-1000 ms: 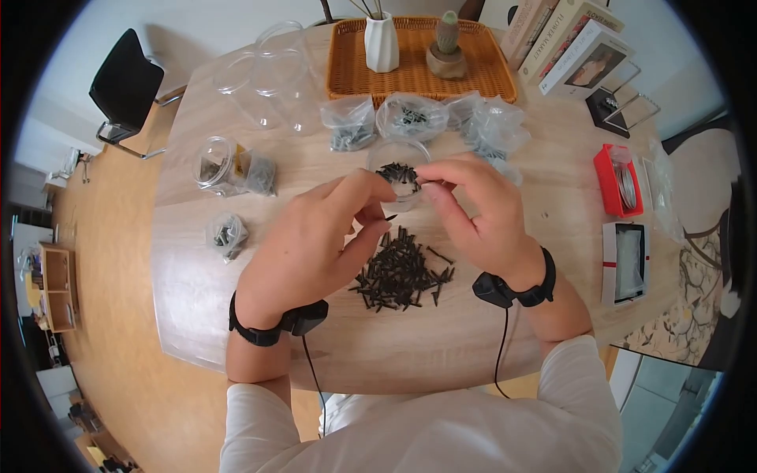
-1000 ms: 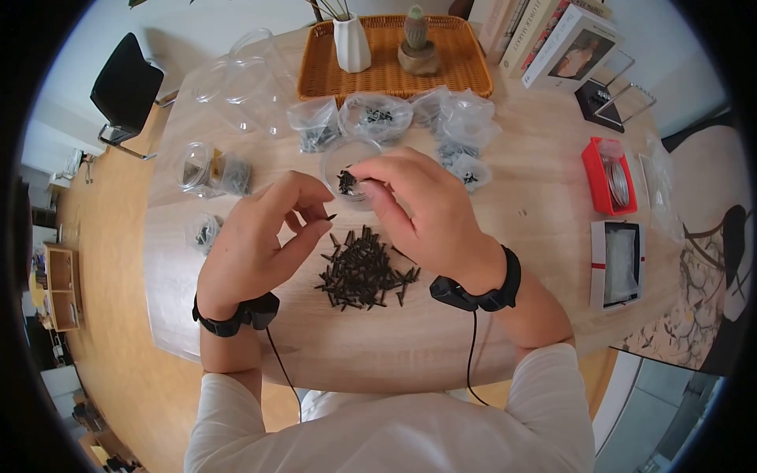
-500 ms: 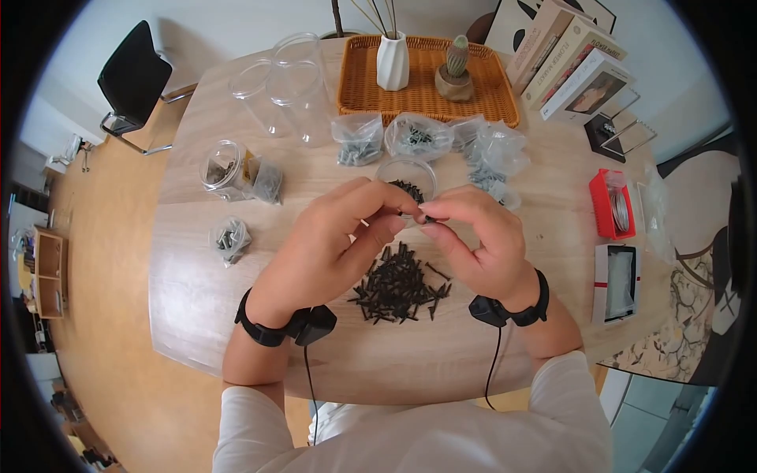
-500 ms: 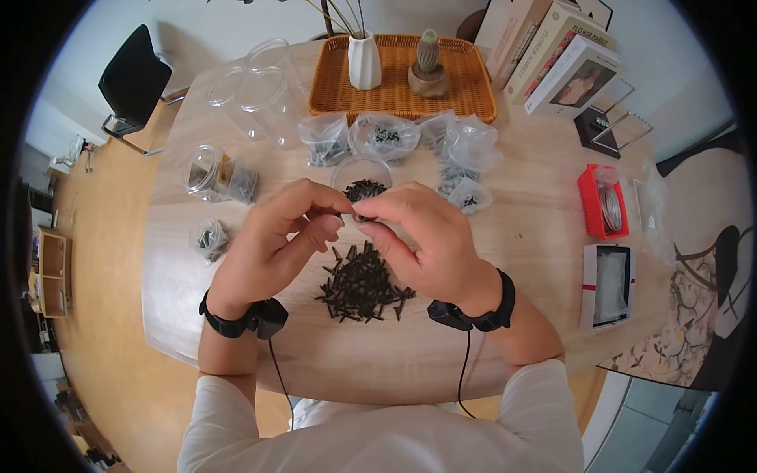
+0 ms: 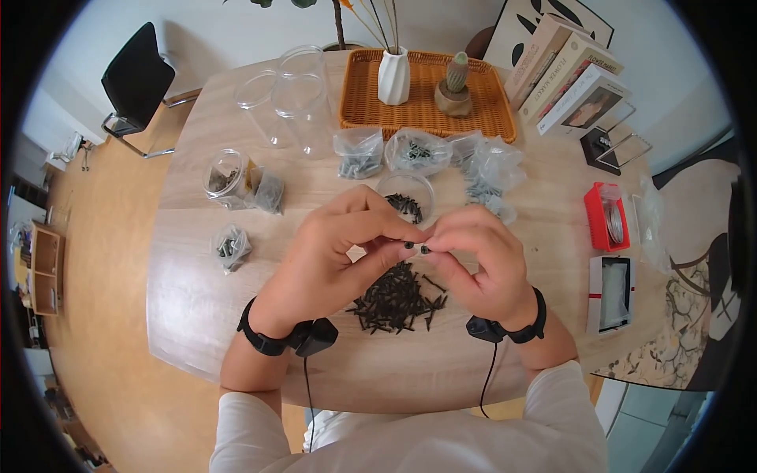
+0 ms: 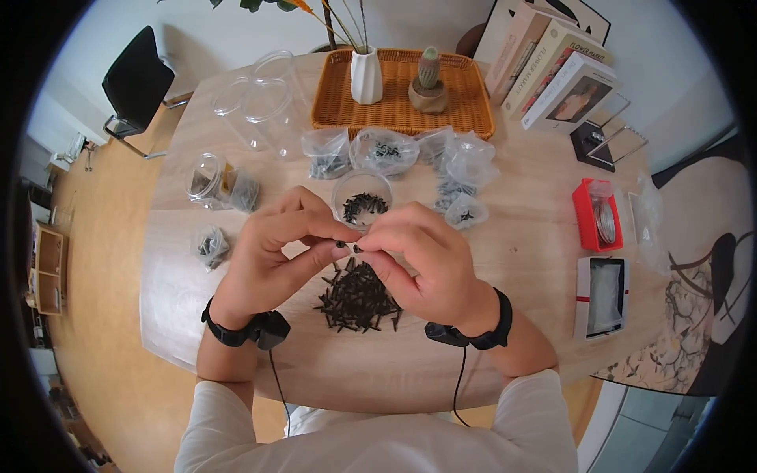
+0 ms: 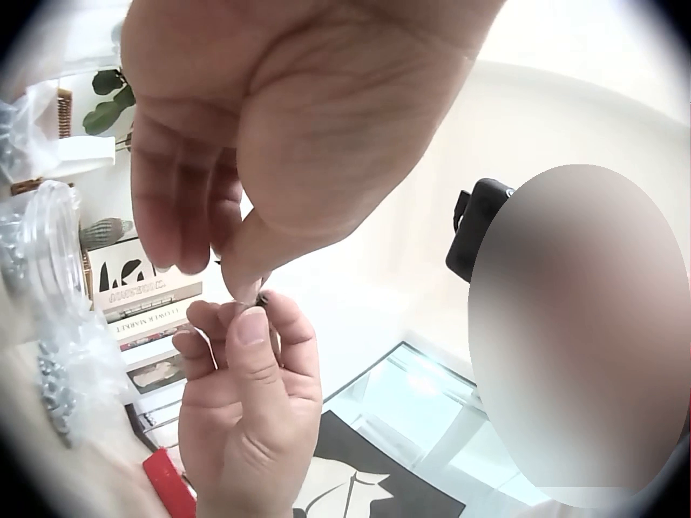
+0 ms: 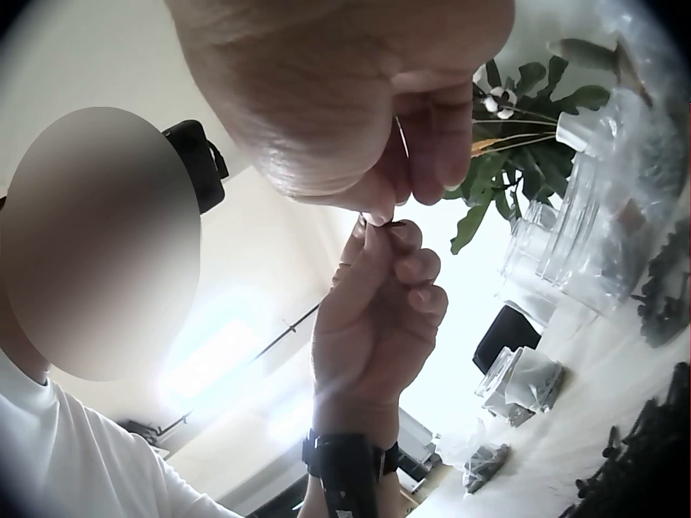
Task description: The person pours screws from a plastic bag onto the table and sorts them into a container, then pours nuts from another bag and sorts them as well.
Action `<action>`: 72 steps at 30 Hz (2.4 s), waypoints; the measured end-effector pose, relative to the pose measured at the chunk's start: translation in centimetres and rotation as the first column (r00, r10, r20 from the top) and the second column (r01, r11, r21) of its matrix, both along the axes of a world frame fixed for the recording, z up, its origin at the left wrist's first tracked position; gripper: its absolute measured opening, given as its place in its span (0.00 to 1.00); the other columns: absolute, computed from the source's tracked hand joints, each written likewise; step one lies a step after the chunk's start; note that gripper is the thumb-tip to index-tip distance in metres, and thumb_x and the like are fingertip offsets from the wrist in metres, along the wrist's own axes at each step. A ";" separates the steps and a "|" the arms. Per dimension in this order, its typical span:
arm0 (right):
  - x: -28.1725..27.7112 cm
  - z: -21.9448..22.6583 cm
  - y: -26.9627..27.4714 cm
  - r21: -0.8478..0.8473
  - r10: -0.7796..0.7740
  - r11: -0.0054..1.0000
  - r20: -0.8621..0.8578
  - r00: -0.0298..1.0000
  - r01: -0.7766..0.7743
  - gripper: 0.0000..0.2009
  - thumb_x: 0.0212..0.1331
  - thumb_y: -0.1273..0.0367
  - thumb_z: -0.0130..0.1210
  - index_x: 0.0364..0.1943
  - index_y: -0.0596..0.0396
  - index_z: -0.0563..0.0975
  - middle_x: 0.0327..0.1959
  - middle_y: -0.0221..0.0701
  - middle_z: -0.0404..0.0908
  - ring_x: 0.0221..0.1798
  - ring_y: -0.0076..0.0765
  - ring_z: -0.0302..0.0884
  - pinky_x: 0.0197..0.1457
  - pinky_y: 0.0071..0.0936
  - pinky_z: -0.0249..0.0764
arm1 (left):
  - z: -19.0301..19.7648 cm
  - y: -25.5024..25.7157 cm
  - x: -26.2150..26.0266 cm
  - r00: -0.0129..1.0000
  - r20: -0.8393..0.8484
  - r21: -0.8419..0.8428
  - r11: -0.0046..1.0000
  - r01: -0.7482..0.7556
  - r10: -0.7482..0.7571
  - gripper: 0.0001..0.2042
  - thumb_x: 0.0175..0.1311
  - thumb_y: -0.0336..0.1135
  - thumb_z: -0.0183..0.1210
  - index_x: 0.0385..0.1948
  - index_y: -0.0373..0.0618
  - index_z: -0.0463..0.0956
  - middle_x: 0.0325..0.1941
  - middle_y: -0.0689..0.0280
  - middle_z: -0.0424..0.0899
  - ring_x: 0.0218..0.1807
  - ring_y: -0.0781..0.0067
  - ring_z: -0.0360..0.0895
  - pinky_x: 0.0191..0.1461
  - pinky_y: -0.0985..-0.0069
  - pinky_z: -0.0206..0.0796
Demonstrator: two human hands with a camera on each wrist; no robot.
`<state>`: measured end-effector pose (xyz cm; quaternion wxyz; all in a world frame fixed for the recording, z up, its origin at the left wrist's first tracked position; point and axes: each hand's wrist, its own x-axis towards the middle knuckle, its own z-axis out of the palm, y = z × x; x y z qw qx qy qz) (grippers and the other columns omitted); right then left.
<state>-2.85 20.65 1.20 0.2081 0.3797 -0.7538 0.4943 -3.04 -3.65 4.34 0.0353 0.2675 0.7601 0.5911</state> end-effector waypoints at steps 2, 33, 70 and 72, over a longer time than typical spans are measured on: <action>0.2 0.0 -0.2 -0.057 -0.037 0.998 0.027 0.999 0.038 0.15 0.61 0.83 0.69 0.50 0.56 0.84 0.47 0.37 0.88 0.44 0.41 0.86 0.46 0.31 0.82 | -0.1 0.0 -0.2 0.998 -0.058 -0.020 1.000 -0.010 0.009 0.11 0.66 0.18 0.71 0.47 0.42 0.91 0.48 0.63 0.85 0.47 0.73 0.85 0.49 0.76 0.79; 1.3 1.7 0.2 -0.098 0.039 0.994 -0.045 0.998 -0.044 0.12 0.62 0.81 0.72 0.48 0.58 0.86 0.50 0.39 0.89 0.47 0.42 0.88 0.49 0.32 0.85 | 0.3 0.9 0.9 0.964 -0.265 0.010 1.000 0.005 -0.002 0.10 0.58 0.19 0.75 0.40 0.41 0.89 0.41 0.62 0.90 0.44 0.61 0.88 0.47 0.68 0.79; 1.1 1.4 0.7 -0.086 0.020 0.996 -0.097 0.995 -0.028 0.19 0.59 0.86 0.68 0.52 0.57 0.80 0.49 0.40 0.87 0.46 0.42 0.87 0.48 0.35 0.83 | 0.8 0.5 0.3 0.952 -0.299 -0.021 0.998 0.057 -0.061 0.10 0.62 0.19 0.71 0.44 0.40 0.88 0.44 0.59 0.93 0.46 0.56 0.90 0.50 0.66 0.80; 0.9 1.6 0.3 0.014 -0.042 0.999 -0.278 0.960 0.048 0.21 0.53 0.86 0.71 0.51 0.55 0.81 0.47 0.35 0.87 0.42 0.41 0.87 0.45 0.34 0.82 | 0.6 0.6 0.4 0.945 -0.323 0.007 0.999 0.052 -0.047 0.10 0.62 0.20 0.71 0.43 0.41 0.88 0.45 0.59 0.93 0.48 0.56 0.90 0.51 0.65 0.81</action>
